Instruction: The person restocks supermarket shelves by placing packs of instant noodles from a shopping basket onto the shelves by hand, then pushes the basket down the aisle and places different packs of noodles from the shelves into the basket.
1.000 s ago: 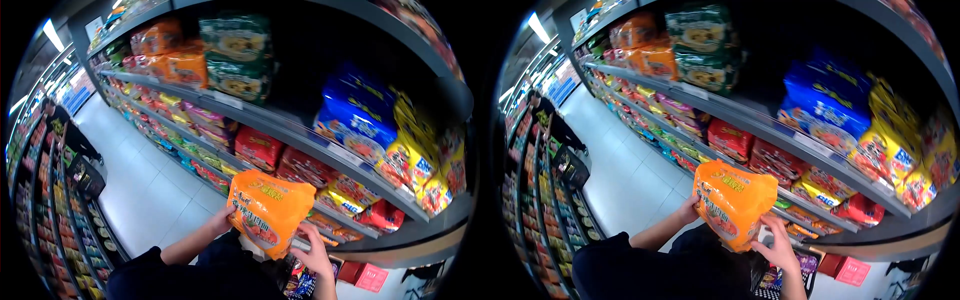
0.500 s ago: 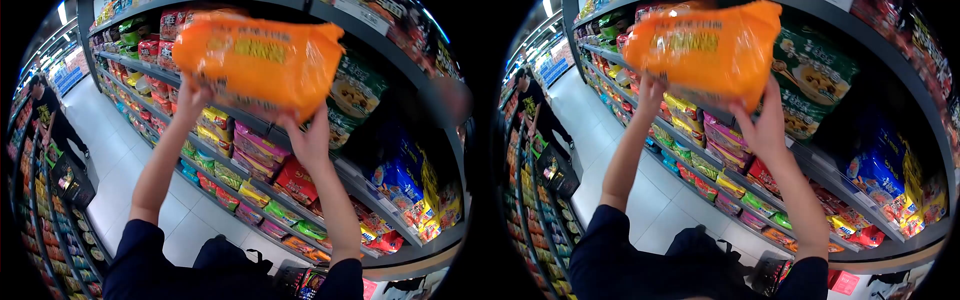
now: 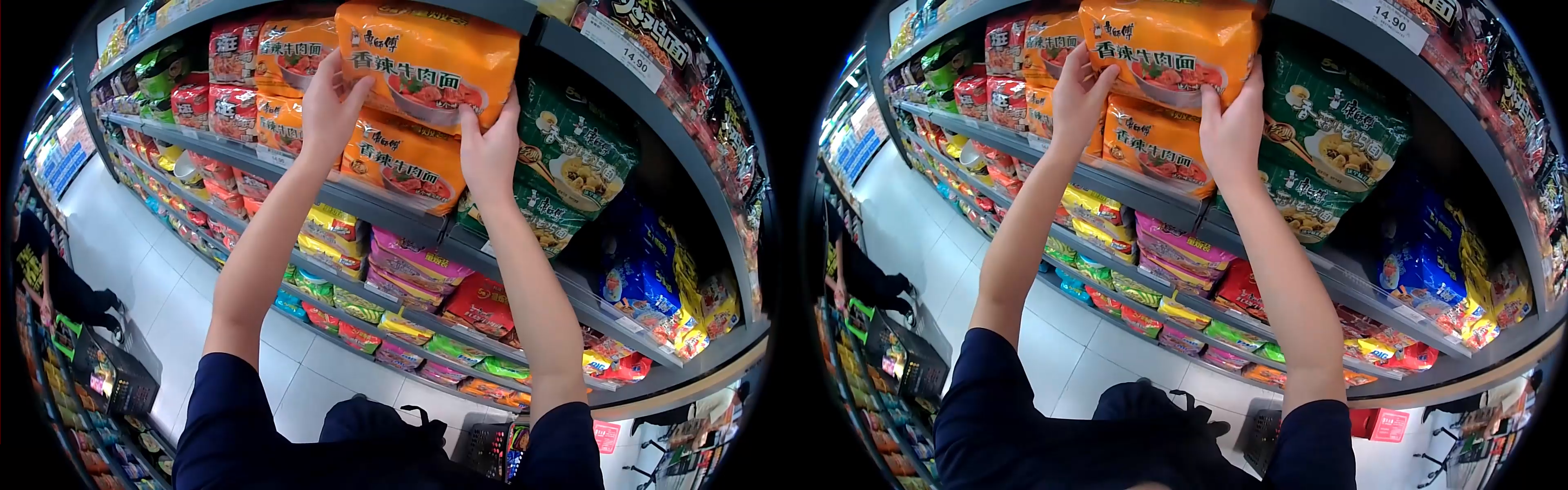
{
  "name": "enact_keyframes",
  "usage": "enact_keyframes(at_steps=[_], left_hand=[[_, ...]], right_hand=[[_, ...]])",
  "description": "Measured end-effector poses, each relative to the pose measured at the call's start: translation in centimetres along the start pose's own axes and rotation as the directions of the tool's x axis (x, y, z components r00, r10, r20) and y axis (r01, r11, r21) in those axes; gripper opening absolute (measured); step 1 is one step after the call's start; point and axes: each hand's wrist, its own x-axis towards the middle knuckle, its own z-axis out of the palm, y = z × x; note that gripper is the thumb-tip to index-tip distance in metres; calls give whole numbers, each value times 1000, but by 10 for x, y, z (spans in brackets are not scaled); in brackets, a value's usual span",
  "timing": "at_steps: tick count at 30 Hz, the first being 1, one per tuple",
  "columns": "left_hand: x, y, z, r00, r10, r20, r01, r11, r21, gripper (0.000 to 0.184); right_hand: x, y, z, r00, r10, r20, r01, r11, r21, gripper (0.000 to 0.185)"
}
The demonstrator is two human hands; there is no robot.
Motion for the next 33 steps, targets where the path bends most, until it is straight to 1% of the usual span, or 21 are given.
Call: enact_keyframes(at_steps=[4, 6, 9, 11, 13, 15, 17, 18, 19, 20, 21, 22, 23, 24, 25, 27, 28, 29, 30, 32, 33], left_hand=[[-10, -19, 13, 998, -33, -46, 42, 976, 213, 57], [-6, -22, 11, 995, -103, 6, 98, 964, 246, 58], [-5, -2, 7, 993, -115, 27, 107, 971, 214, 67], [-9, -20, 14, 995, -94, -16, 94, 994, 57, 67], [-19, -19, 15, 998, -39, -43, 42, 997, 71, 63], [-31, -4, 17, 934, 321, -156, -253, 904, 343, 59], [-50, 12, 7, 949, 280, -146, -199, 890, 411, 55], [-66, 17, 9, 962, 190, -195, -162, 975, 150, 51], [-89, 27, 10, 969, -13, -248, 32, 997, 75, 50], [-108, 37, 6, 982, 89, -165, -55, 979, 198, 47], [-139, 50, 19, 973, 185, -135, -175, 981, 80, 40], [-175, 50, 27, 980, 183, -79, -170, 974, 151, 34], [-216, 42, 32, 964, 236, 121, -255, 949, 186, 27], [-263, 32, 45, 941, 173, 291, -232, 955, 184, 20], [-298, 74, 74, 850, 127, 511, -200, 975, 92, 16], [-378, 77, 105, 578, 109, 808, -105, 993, -58, 18], [-412, 87, 120, 441, 49, 896, 52, 995, -80, 19], [-437, 95, 132, 285, 2, 959, 203, 977, -63, 20], [-450, 107, 148, 163, 41, 986, 233, 969, -79, 20], [-472, 141, 182, -69, 112, 991, 293, 952, -88, 20], [-476, 153, 201, -167, 199, 966, 216, 963, -161, 24]], right_hand=[[-13, 19, 2, 999, 3, 52, 4, 992, -122, 67], [-19, 11, -7, 990, -101, 100, 121, 966, -227, 73], [-25, -19, -30, 945, -311, 96, 325, 921, -216, 64], [-39, -37, -53, 925, -359, 124, 377, 908, -181, 56], [-71, -43, -88, 938, -263, 224, 287, 954, -85, 52], [-125, -30, -133, 934, -131, 333, 179, 976, -120, 47], [-210, 0, -182, 923, 138, 360, -46, 966, -253, 40], [-261, 15, -206, 892, 319, 321, -219, 925, -312, 37], [-324, 30, -235, 828, 491, 270, -347, 829, -439, 37], [-387, 37, -266, 739, 643, 201, -463, 701, -542, 37], [-441, 30, -300, 610, 783, 124, -601, 559, -571, 42], [-516, 30, -335, 493, 870, 11, -641, 372, -671, 45], [-576, 15, -372, 506, 860, -57, -651, 338, -679, 44], [-637, 1, -401, 368, 894, -254, -737, 114, -666, 48], [-673, -23, -426, 307, 858, -411, -787, -14, -617, 47], [-724, -62, -472, 172, 735, -656, -857, -217, -468, 45], [-741, -79, -496, 105, 664, -740, -880, -285, -381, 44], [-753, -95, -520, 144, 605, -783, -864, -310, -398, 43], [-761, -110, -543, 189, 547, -815, -845, -332, -419, 43], [-764, -136, -588, 125, 481, -868, -847, -404, -346, 41], [-772, -145, -609, 147, 398, -905, -798, -494, -347, 41]])
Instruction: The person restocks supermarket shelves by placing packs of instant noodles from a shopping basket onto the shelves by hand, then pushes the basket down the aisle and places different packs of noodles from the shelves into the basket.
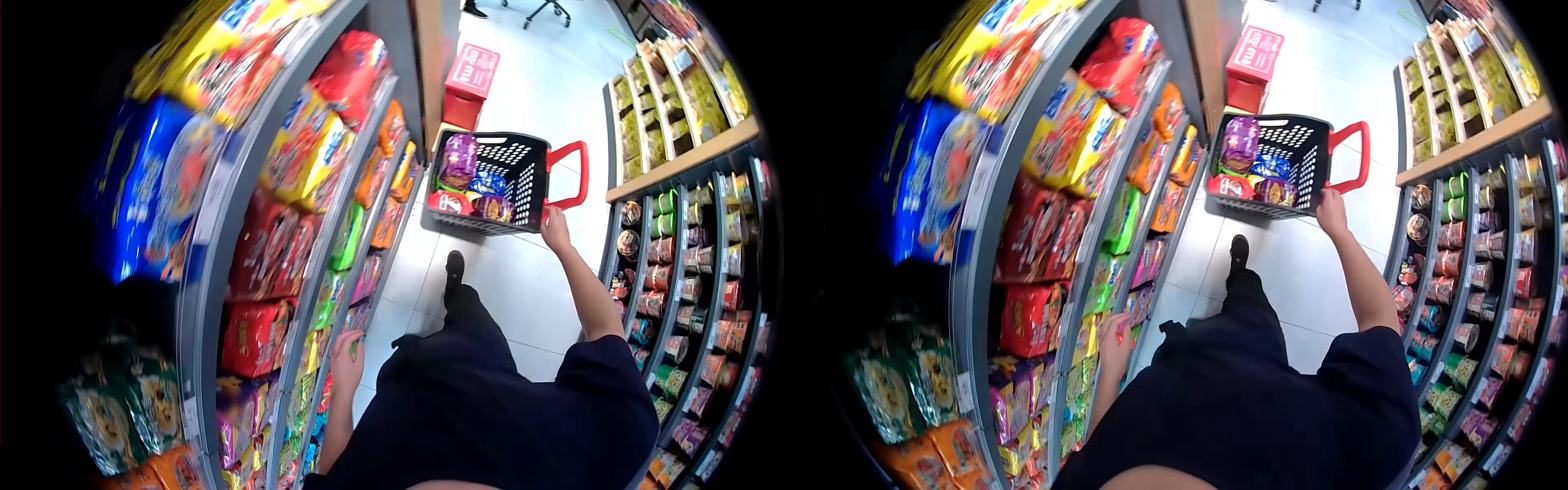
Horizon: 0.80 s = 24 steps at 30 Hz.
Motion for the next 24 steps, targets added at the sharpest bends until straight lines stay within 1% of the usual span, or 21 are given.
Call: enact_keyframes(at_steps=[1, 3, 4, 7, 8, 9, 10, 11, 12, 13, 15, 17, 18, 19, 21, 23, 24], left_hand=[[20, 4, 2, 994, 21, 108, -23, 1000, 17, 26], [61, 13, 11, 949, 60, 310, -78, 996, 46, 30], [87, 44, 4, 886, -89, 455, 44, 993, 107, 35], [146, 56, 31, 859, 97, 502, -200, 968, 155, 35], [162, 64, 39, 850, 77, 521, -205, 960, 191, 36], [179, 77, 44, 826, 98, 555, -227, 960, 167, 37], [193, 88, 51, 819, 108, 564, -234, 960, 156, 37], [205, 98, 57, 811, 116, 574, -240, 960, 146, 37], [215, 102, 64, 803, 104, 587, -241, 957, 159, 37], [224, 109, 70, 801, 88, 593, -226, 960, 163, 36], [241, 114, 84, 820, 133, 556, -233, 966, 111, 34], [259, 126, 97, 821, 130, 556, -193, 980, 55, 32], [270, 130, 106, 805, 112, 583, -175, 983, 53, 31], [281, 134, 115, 795, 147, 588, -215, 976, 47, 29], [311, 122, 145, 743, 265, 615, -343, 939, 9, 26], [342, 130, 172, 691, 358, 627, -410, 910, -68, 22], [358, 144, 182, 658, 307, 687, -371, 927, -59, 22]], right_hand=[[16, 12, -14, 999, 35, -25, -38, 993, -108, 46], [49, 34, -34, 961, 82, -265, -150, 957, -249, 48], [67, 37, -52, 954, 219, -203, -264, 936, -233, 56], [120, 57, -73, 856, 487, -173, -514, 841, -172, 65], [138, 87, -64, 830, 555, -49, -556, 831, -18, 74], [148, 97, -55, 826, 556, -96, -549, 831, 93, 60], [161, 121, -40, 814, 581, 10, -563, 784, 262, 50], [173, 141, -29, 805, 580, 122, -572, 705, 419, 41], [175, 133, -34, 777, 598, 196, -580, 560, 591, 34], [173, 117, -48, 753, 598, 275, -571, 387, 724, 29], [167, 124, -49, 741, 590, 319, -600, 371, 709, 26], [163, 102, -68, 730, 617, 293, -595, 363, 717, 25], [165, 101, -68, 740, 621, 258, -587, 411, 697, 25], [166, 102, -66, 750, 622, 226, -581, 456, 674, 25], [167, 113, -56, 742, 634, 215, -590, 467, 659, 23], [167, 118, -51, 718, 655, 235, -639, 487, 596, 22], [165, 111, -54, 724, 660, 200, -620, 495, 609, 22]])
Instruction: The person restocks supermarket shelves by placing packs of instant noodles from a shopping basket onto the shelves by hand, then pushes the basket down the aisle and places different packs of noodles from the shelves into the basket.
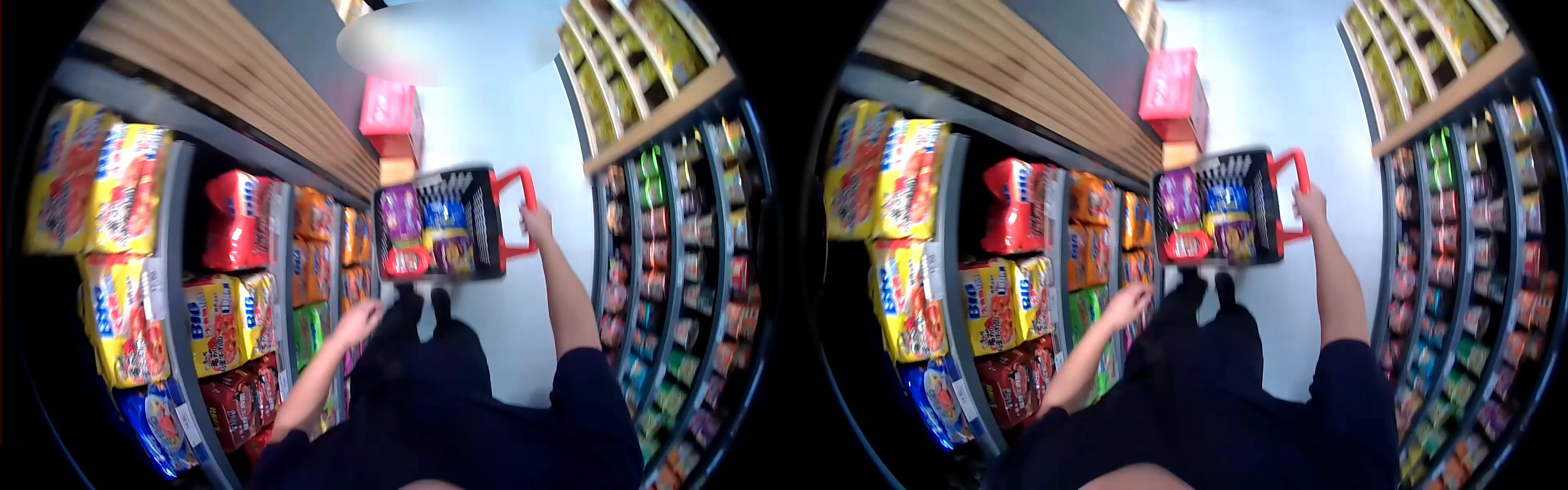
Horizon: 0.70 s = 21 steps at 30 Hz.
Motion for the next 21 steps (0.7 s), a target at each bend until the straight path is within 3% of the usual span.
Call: enact_keyframes(at_steps=[7, 10, 12, 13, 14, 15, 17, 20, 21], left_hand=[[167, -51, 35, 952, 175, 251, -156, 983, -95, 23], [239, -86, 61, 894, 253, 369, -270, 963, -7, 26], [284, -94, 75, 871, 161, 464, -216, 974, 69, 24], [306, -97, 83, 882, 179, 436, -204, 979, 10, 27], [326, -99, 94, 867, 38, 496, -35, 999, -15, 28], [345, -125, 122, 879, 106, 464, -111, 994, -17, 29], [375, -146, 160, 855, 35, 518, -9, 999, -52, 35], [400, -183, 235, 910, -69, 408, 10, 989, 146, 49], [405, -195, 257, 910, -123, 396, 70, 987, 147, 68]], right_hand=[[-12, -24, 3, 986, 158, -54, -161, 985, -68, 29], [-12, -24, 9, 975, 216, -54, -219, 974, -63, 29], [-12, -27, 8, 966, 254, -37, -256, 965, -50, 29], [-13, -29, 9, 964, 264, -37, -265, 963, -41, 29], [-11, -29, 9, 965, 261, -20, -261, 965, -3, 29], [-13, -29, 8, 963, 268, -4, -267, 963, 39, 28], [-14, -33, 9, 958, 285, -2, -284, 955, 83, 27], [-14, -25, 9, 959, 283, 17, -283, 950, 128, 27], [-14, -23, 9, 958, 285, 16, -284, 951, 121, 28]])
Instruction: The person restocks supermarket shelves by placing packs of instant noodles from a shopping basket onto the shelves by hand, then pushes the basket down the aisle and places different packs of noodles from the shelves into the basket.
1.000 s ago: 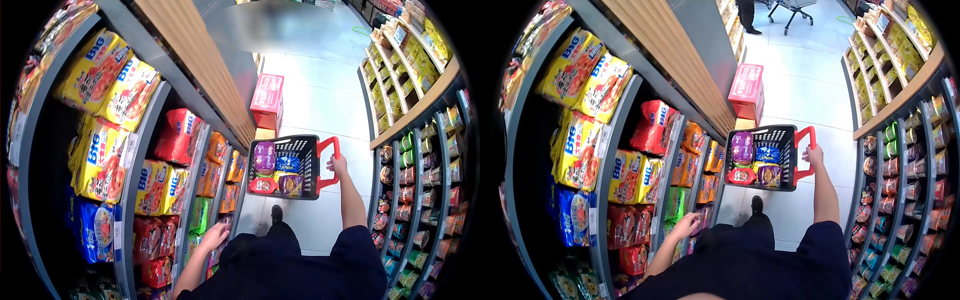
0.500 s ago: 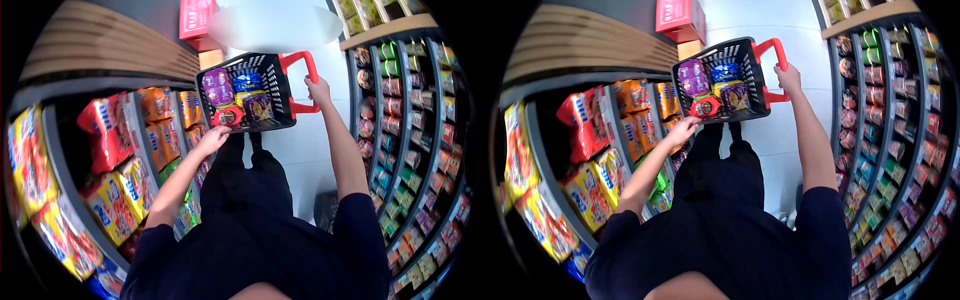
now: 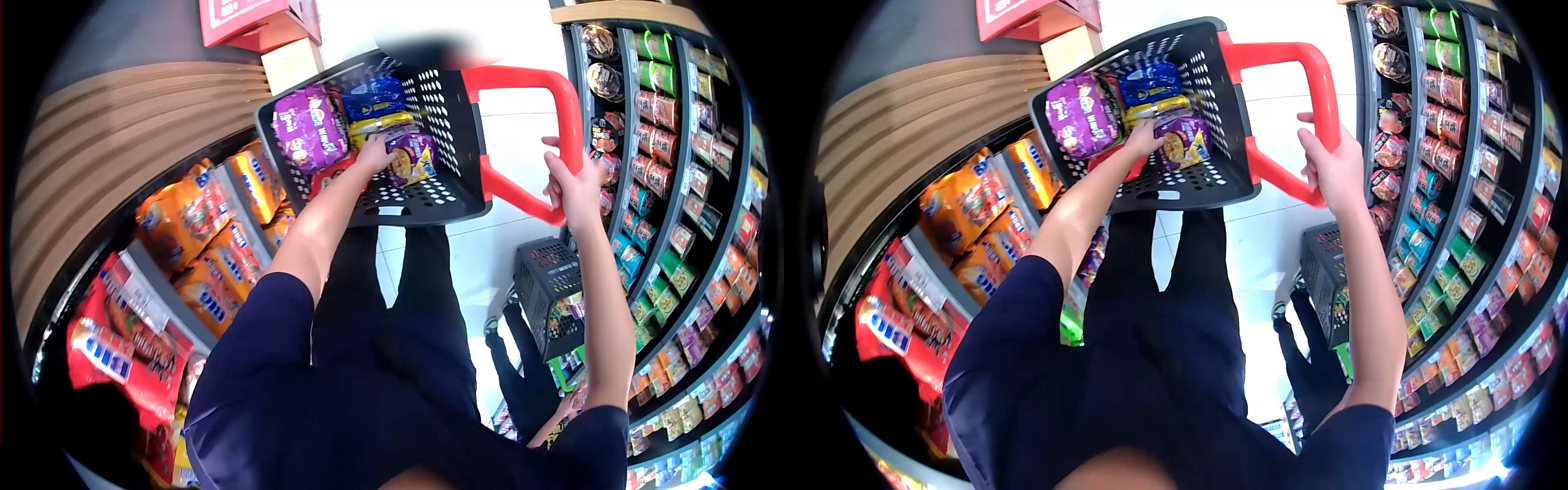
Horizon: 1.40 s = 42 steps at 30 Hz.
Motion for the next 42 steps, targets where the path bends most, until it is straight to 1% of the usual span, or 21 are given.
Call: enact_keyframes(at_steps=[2, 5, 6, 8, 9, 13, 17, 20, 21, 26, 27, 28, 30, 31, 32, 33, 34, 36, 38, 39, 42], left_hand=[[15, -10, 35, 990, -32, -136, 42, 997, 72, 78], [12, -19, 70, 952, -247, -181, 211, 957, -199, 84], [5, -13, 67, 944, -253, -210, 205, 952, -227, 79], [-3, -10, 64, 944, -240, -226, 191, 957, -218, 70], [-10, -7, 63, 928, -235, -289, 167, 956, -243, 61], [-35, 11, 50, 893, -230, -386, 118, 949, -293, 54], [-75, 37, 18, 868, -112, -484, -31, 961, -277, 51], [-106, 44, -10, 865, -61, -498, -101, 952, -290, 50], [-115, 39, -16, 846, -15, -533, -173, 938, -300, 50], [-187, 50, -49, 839, 43, -542, -227, 934, -277, 49], [-202, 52, -54, 847, 17, -531, -199, 937, -287, 47], [-216, 51, -59, 837, 19, -547, -211, 933, -291, 49], [-245, 46, -69, 849, -62, -525, -164, 914, -372, 51], [-258, 38, -73, 870, -105, -481, -162, 861, -482, 52], [-276, 36, -77, 891, -172, -419, -160, 747, -645, 52], [-289, 29, -80, 897, -189, -400, -173, 682, -711, 53], [-304, 17, -81, 903, -205, -378, -184, 610, -771, 54], [-330, -1, -81, 898, -328, -294, -120, 460, -880, 51], [-356, -24, -78, 888, -442, -125, -52, 173, -983, 51], [-358, -22, -84, 903, -412, -120, -59, 159, -986, 53], [-367, -40, -85, 891, -440, -109, -63, 117, -991, 44]], right_hand=[[-1, 0, 3, 1000, 3, -2, -3, 1000, 17, 28], [-3, 6, 5, 999, 22, -27, -21, 999, 39, 28], [-3, 8, 4, 999, 28, -23, -27, 999, 42, 28], [-2, 13, 2, 1000, -11, -14, 11, 998, 58, 28], [-2, 13, 2, 1000, -8, -3, 8, 997, 76, 28], [-2, 12, 0, 999, -22, 30, 19, 996, 87, 26], [-3, 14, 2, 999, -41, 31, 38, 995, 95, 26], [-4, 13, 2, 999, -21, 42, 19, 999, 46, 33], [-4, 13, 2, 999, -16, 47, 13, 999, 48, 34], [-4, 15, 0, 998, -28, 63, 23, 997, 74, 31], [-4, 15, 0, 998, -22, 62, 18, 997, 73, 31], [-4, 16, 0, 998, -17, 61, 12, 997, 74, 30], [-3, 18, 0, 998, -26, 65, 18, 993, 114, 30], [-3, 18, 0, 997, -25, 67, 17, 992, 121, 30], [-3, 18, 1, 997, -25, 72, 16, 991, 130, 31], [-5, 18, 2, 997, -32, 68, 24, 991, 128, 32], [-6, 16, 6, 999, -41, 28, 37, 988, 147, 24], [-8, 15, 9, 999, -32, -2, 32, 992, 119, 25], [-11, 15, 11, 999, -27, -25, 29, 995, 97, 26], [-11, 15, 11, 999, -27, -33, 30, 996, 85, 27], [-11, 15, 11, 999, -35, -41, 38, 997, 74, 28]])
